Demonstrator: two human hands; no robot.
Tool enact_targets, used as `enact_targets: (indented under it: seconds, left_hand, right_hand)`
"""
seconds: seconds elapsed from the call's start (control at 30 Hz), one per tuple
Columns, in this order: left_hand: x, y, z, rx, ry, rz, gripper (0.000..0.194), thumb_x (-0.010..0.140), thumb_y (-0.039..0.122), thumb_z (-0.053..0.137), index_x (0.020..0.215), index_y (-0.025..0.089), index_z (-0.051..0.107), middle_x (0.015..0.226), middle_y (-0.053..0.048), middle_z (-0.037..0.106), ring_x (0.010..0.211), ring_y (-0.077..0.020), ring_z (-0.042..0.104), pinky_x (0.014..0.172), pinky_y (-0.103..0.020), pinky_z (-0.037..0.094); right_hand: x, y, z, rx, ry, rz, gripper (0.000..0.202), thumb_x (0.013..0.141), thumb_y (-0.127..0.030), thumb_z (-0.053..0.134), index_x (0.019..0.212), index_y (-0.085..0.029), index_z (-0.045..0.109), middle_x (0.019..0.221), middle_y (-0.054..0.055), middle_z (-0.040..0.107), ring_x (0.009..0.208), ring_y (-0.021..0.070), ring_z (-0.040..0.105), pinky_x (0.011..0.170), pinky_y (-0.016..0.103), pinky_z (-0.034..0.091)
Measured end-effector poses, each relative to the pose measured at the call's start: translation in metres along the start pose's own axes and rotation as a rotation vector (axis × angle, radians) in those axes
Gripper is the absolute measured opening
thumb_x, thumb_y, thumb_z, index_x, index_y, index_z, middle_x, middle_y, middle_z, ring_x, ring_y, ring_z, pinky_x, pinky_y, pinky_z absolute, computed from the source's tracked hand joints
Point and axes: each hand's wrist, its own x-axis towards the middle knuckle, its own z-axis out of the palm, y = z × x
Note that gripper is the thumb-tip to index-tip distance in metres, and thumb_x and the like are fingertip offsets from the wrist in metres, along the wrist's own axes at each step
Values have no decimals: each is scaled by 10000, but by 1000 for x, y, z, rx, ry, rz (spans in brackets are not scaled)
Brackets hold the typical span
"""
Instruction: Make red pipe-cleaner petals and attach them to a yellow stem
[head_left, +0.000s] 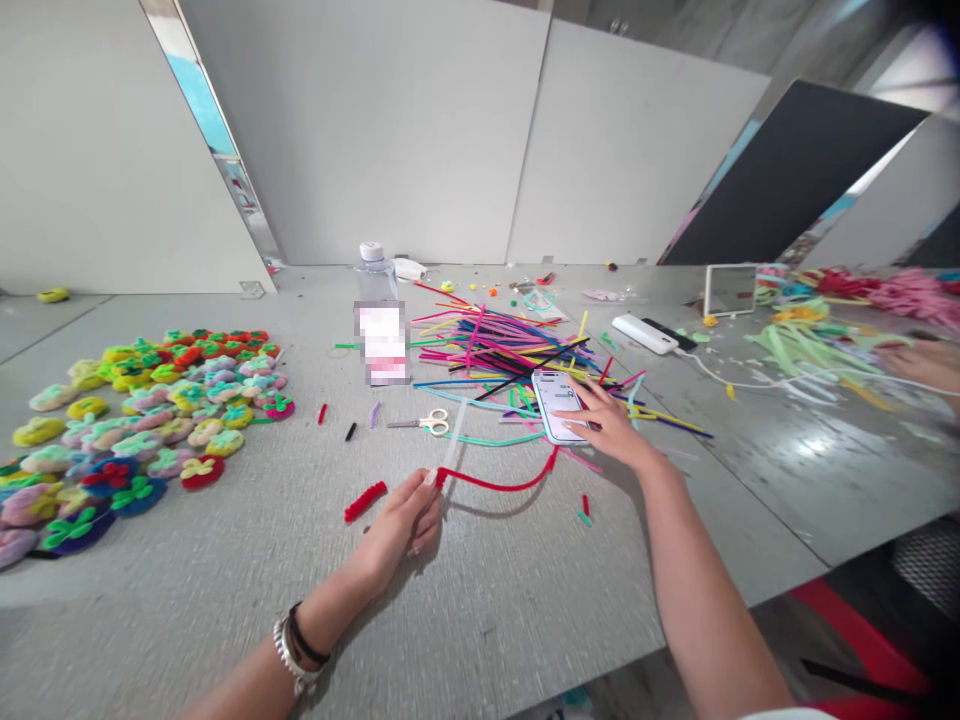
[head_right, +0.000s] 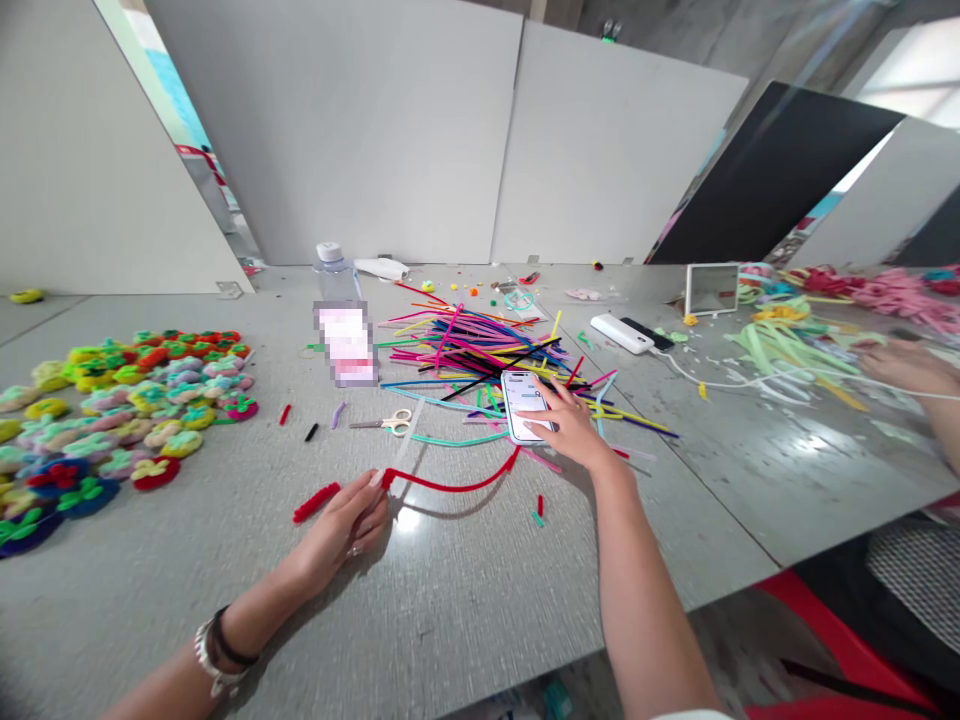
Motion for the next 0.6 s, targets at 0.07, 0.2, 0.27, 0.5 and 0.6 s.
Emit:
enact_targets:
  seconds: [0.07,0.2,0.27,0.5,0.6]
  left_hand:
    - [0,0,0,-2,-1,0,459,823,577,601,739,202,349,526,109,312,387,-24,233,380,-178,151]
    - [0,0,0,-15,3,-8,462,820,568,611,730,203,342,527,109,305,392,-23,228,384,-174,161]
    - [0,0,0,-21,8,-13,474,809,572,623,726,202,339,527,111,303,394,-21,227,383,-171,165]
    - [0,0,1,-19,14,-15,493,793,586,637,719,200,339,517,114,303,392,-18,233,377,-167,171]
    - [0,0,1,-23,6,-14,493,799,589,629,717,199,339,518,114,302,391,-17,228,375,-166,171]
  right_hand:
    - [-1,-1,0,-2,-15,7,297,903,-352,518,1132,-389,703,1569,-33,262,1443,378,192,1092,634,235]
    - [0,1,1,-8,-25,6,298,908,-370,508,1126,-382,710,1569,-24,268,1444,371,195,1095,631,234]
    - [2,6,4,-23,30,19,329,908,-344,495,1170,-355,694,1566,-3,284,1440,353,222,1102,597,260]
    - [6,28,22,-127,138,237,569,911,-346,420,1474,-276,373,1546,71,338,1394,347,326,1066,590,335]
    - [6,29,25,-136,129,239,579,915,-360,401,1486,-289,339,1543,66,346,1393,344,327,1063,585,343]
